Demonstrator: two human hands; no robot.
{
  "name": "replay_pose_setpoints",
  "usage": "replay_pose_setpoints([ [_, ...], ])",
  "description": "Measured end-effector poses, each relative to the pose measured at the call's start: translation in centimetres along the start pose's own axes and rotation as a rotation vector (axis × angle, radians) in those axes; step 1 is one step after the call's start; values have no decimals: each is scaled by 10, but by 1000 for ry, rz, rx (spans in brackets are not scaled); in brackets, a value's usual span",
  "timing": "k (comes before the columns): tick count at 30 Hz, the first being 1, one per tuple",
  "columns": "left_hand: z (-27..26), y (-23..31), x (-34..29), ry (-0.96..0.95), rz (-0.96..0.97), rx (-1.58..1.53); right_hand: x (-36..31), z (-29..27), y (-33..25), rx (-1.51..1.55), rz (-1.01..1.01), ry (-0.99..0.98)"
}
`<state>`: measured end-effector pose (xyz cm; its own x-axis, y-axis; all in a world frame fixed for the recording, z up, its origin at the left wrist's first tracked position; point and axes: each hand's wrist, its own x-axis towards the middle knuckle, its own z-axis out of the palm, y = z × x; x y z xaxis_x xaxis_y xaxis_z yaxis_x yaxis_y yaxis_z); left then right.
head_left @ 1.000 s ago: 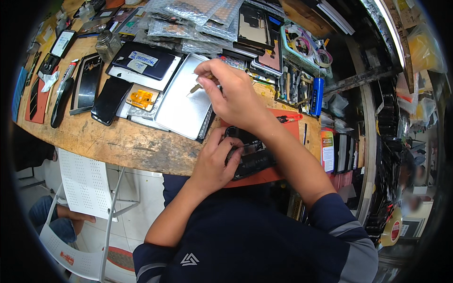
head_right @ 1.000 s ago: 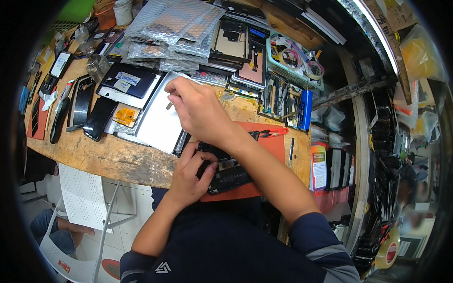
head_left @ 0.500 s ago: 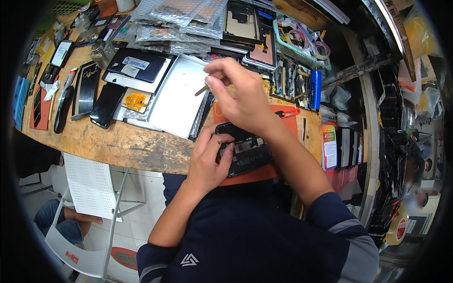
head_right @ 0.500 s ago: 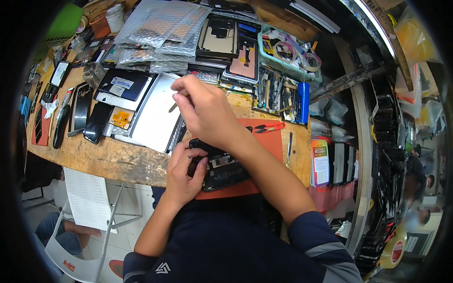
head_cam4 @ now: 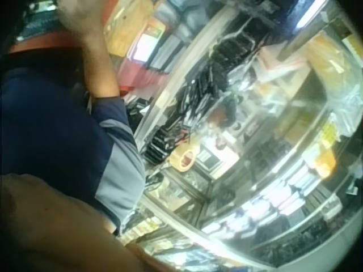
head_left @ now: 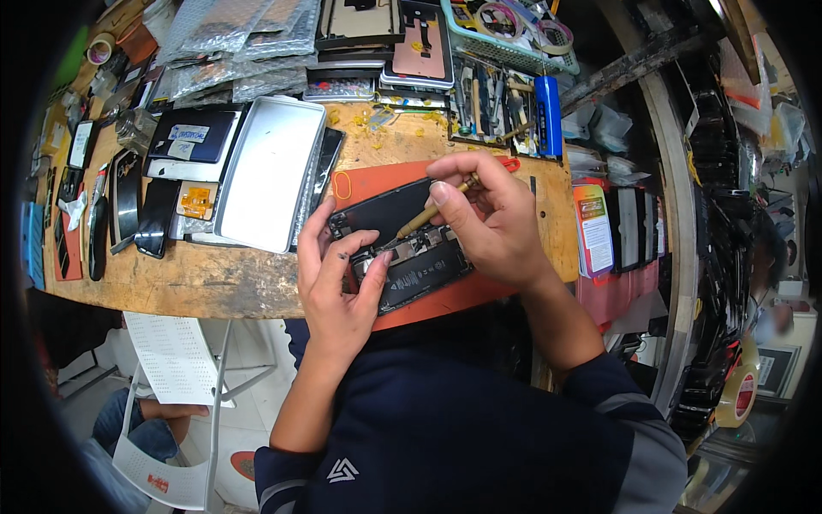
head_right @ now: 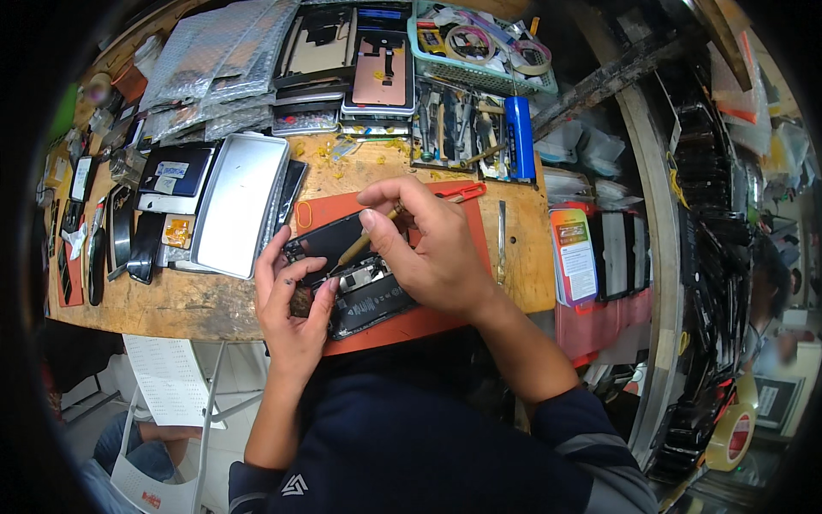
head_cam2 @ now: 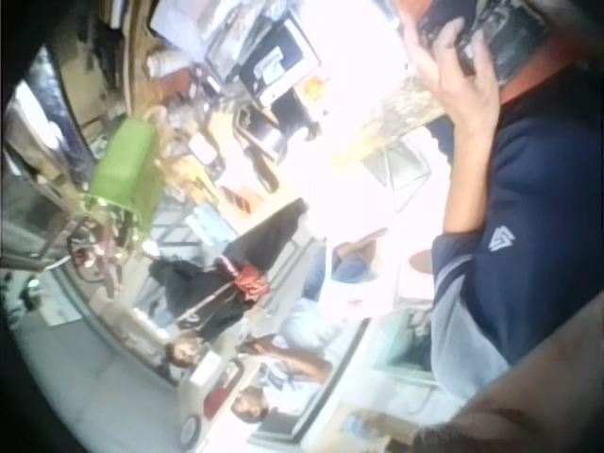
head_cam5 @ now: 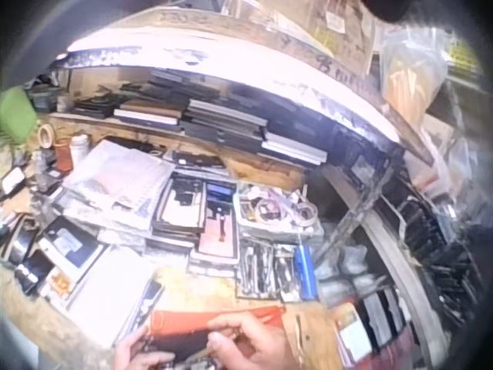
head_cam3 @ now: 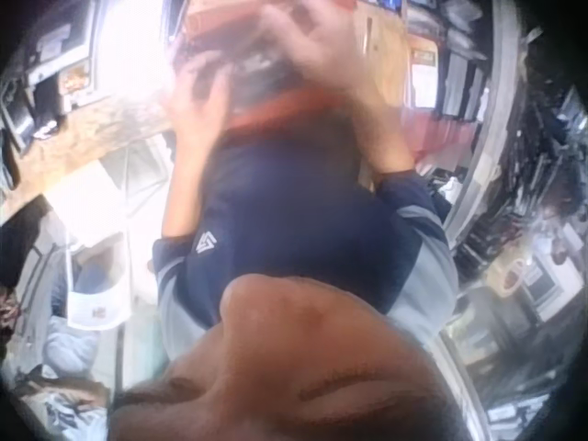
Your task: The person removes protective tape from a smartphone battery, uses a screwdriver to pry it, and installs it into a disassembled smartphone. They then connect the battery ribbon cable, close the device, and test the screen.
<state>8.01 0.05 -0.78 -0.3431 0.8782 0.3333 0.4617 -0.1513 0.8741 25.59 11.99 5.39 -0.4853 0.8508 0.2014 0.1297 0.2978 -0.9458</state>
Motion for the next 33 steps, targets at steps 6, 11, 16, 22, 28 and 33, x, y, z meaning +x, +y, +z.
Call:
replay_pose_setpoints([
  [6,4,1,-1,20,25,0,-6,-1,9,28,9,-7],
  [11,3,0,-2,9,27,21,-8,-3,10,31,-23,-4],
  [16,1,4,-1,0,1,13,-10,-7,7,-3,-10,-51],
  [22,0,3,-1,-6,47,68,-11,-4,8,5,-14,-5],
  [28,-1,4,-1,-9,50,100,-11,-3,10,57,4,22],
  [33,-2,5,0,-15,90,137,-12,-6,8,17,24,7],
])
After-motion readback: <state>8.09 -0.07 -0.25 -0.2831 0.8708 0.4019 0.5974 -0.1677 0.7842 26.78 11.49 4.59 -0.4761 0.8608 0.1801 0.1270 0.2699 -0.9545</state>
